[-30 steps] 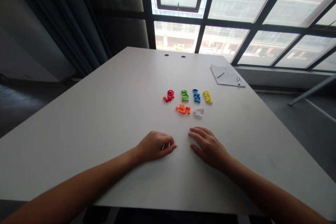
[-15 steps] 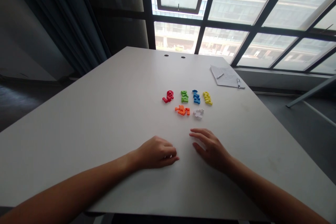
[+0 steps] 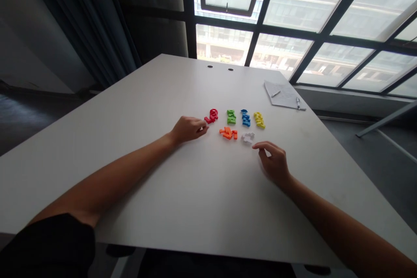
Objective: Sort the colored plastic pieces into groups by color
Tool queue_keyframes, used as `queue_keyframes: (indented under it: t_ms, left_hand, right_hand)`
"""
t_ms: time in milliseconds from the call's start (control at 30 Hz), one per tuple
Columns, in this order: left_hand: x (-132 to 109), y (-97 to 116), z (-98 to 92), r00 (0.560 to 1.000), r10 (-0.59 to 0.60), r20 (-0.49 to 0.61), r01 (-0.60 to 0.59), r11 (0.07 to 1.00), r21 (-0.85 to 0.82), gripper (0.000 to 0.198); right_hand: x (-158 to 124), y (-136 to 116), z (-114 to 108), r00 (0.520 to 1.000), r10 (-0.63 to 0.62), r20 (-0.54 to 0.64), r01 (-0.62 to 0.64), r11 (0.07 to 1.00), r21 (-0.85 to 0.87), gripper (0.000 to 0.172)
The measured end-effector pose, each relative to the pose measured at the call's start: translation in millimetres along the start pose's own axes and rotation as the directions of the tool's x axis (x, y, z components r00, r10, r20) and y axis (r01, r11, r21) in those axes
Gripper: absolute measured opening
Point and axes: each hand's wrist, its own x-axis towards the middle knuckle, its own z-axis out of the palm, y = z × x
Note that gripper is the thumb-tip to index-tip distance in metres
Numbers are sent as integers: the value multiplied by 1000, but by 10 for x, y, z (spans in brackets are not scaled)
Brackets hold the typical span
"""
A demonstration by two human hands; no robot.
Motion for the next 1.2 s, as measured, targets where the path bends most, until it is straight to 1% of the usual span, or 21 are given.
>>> queue_keyframes:
  t_ms: [33, 67, 133, 200, 233, 267, 300, 367, 433, 500, 567, 667, 767, 833, 933, 1000, 1067, 1133, 1200]
  left_hand:
    - [43, -116, 24, 996, -90, -5, 90, 996, 25, 39]
    - [85, -212, 51, 982, -188, -21, 189, 981, 41, 38]
    - [159, -338, 114, 928, -367, -59, 369, 929, 33, 35]
    - [206, -391, 180, 871, -484, -87, 486, 874, 0, 36]
    - [217, -397, 208, 856, -509, -89, 510, 860, -8, 36]
    - [220, -394, 230, 855, -511, -82, 513, 859, -6, 36]
    - [217, -385, 246, 864, -499, -68, 501, 866, 7, 36]
    - [201, -361, 257, 889, -457, -30, 458, 887, 52, 35]
    - [187, -337, 245, 908, -419, 11, 416, 904, 98, 35]
    - [182, -318, 222, 915, -401, 42, 393, 910, 132, 34]
    - [183, -303, 198, 915, -400, 60, 389, 910, 141, 34]
    - [185, -282, 183, 910, -412, 52, 405, 907, 117, 32]
    - [186, -264, 204, 906, -423, 34, 419, 904, 78, 24]
    - [189, -258, 233, 905, -425, 28, 423, 904, 60, 32]
    - [191, -260, 279, 920, -390, 50, 389, 921, 27, 54]
    - [192, -266, 301, 944, -312, 106, 314, 949, -2, 65]
    - [199, -275, 315, 957, -227, 178, 234, 972, -19, 71]
    - [216, -285, 325, 954, -181, 239, 193, 981, -26, 75]
    - [245, -302, 340, 946, -166, 280, 186, 981, -48, 80]
  right_hand:
    - [57, 74, 1, 999, 23, -43, -24, 999, -22, 26]
    - [122, 161, 1, 996, 39, -85, -43, 998, -50, 26]
    - [277, 368, -1, 987, 48, -156, -68, 990, -122, 27]
    - [455, 604, -3, 978, 42, -206, -83, 977, -195, 26]
    - [545, 722, -2, 970, 57, -238, -112, 967, -227, 27]
    - [630, 835, 3, 958, 84, -273, -155, 955, -252, 27]
    - [705, 938, 10, 948, 112, -299, -197, 942, -270, 27]
    - [814, 1103, 29, 938, 174, -300, -263, 921, -288, 29]
    - [863, 1209, 52, 939, 240, -244, -308, 904, -296, 35]
    - [867, 1269, 78, 942, 294, -159, -331, 888, -319, 45]
    - [852, 1303, 107, 947, 312, -76, -318, 873, -369, 55]
    - [832, 1340, 151, 954, 297, 40, -246, 853, -461, 67]
    - [837, 1365, 187, 936, 307, 174, -168, 822, -544, 73]
    - [860, 1370, 203, 917, 336, 215, -149, 789, -596, 71]
    - [922, 1367, 218, 907, 366, 209, -151, 745, -650, 70]
    - [979, 1363, 225, 906, 370, 205, -151, 736, -659, 73]
    - [1038, 1359, 232, 905, 374, 203, -158, 739, -655, 75]
    - [1090, 1360, 239, 900, 382, 210, -166, 746, -645, 76]
    - [1125, 1366, 246, 890, 390, 234, -167, 759, -629, 75]
